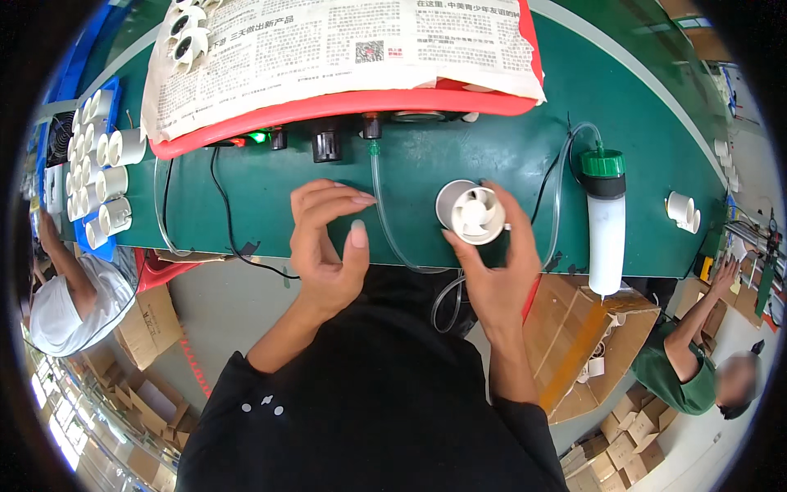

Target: Assembling components of small fans by applying adhesive and fitting parts together on an assembly line.

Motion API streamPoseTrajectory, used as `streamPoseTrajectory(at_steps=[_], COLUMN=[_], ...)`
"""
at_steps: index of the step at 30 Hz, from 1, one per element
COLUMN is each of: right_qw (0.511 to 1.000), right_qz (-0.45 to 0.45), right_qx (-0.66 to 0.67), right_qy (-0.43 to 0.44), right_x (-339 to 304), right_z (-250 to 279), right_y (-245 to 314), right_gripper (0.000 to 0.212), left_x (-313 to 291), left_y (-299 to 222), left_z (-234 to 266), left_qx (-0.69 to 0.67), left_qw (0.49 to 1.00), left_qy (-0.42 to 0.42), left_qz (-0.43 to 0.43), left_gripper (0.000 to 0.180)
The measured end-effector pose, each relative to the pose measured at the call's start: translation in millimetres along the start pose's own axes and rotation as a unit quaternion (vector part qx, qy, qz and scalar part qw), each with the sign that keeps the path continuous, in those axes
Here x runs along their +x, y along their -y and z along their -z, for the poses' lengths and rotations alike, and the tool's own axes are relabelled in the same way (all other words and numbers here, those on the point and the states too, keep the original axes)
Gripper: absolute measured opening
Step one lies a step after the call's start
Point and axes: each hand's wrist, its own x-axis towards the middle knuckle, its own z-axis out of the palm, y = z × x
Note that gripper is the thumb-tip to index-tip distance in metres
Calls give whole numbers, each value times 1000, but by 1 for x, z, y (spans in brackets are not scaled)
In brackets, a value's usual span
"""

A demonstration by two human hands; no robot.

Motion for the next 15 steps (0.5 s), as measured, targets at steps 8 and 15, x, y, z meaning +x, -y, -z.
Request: streamPoseTrajectory(at_steps=[8,15], right_qw=[940,940], right_qz=[233,171], right_qx=[89,143], right_qy=[-233,-259], right_x=[-8,-11], right_z=[25,22], right_y=[35,29], right_gripper=[73,88], left_x=[-2,0], left_y=[1,1], left_z=[-1,-1], left_qx=[-29,-14], left_qw=[997,999], left_qy=[-32,-13], left_qz=[59,50], left_gripper=[15,16])
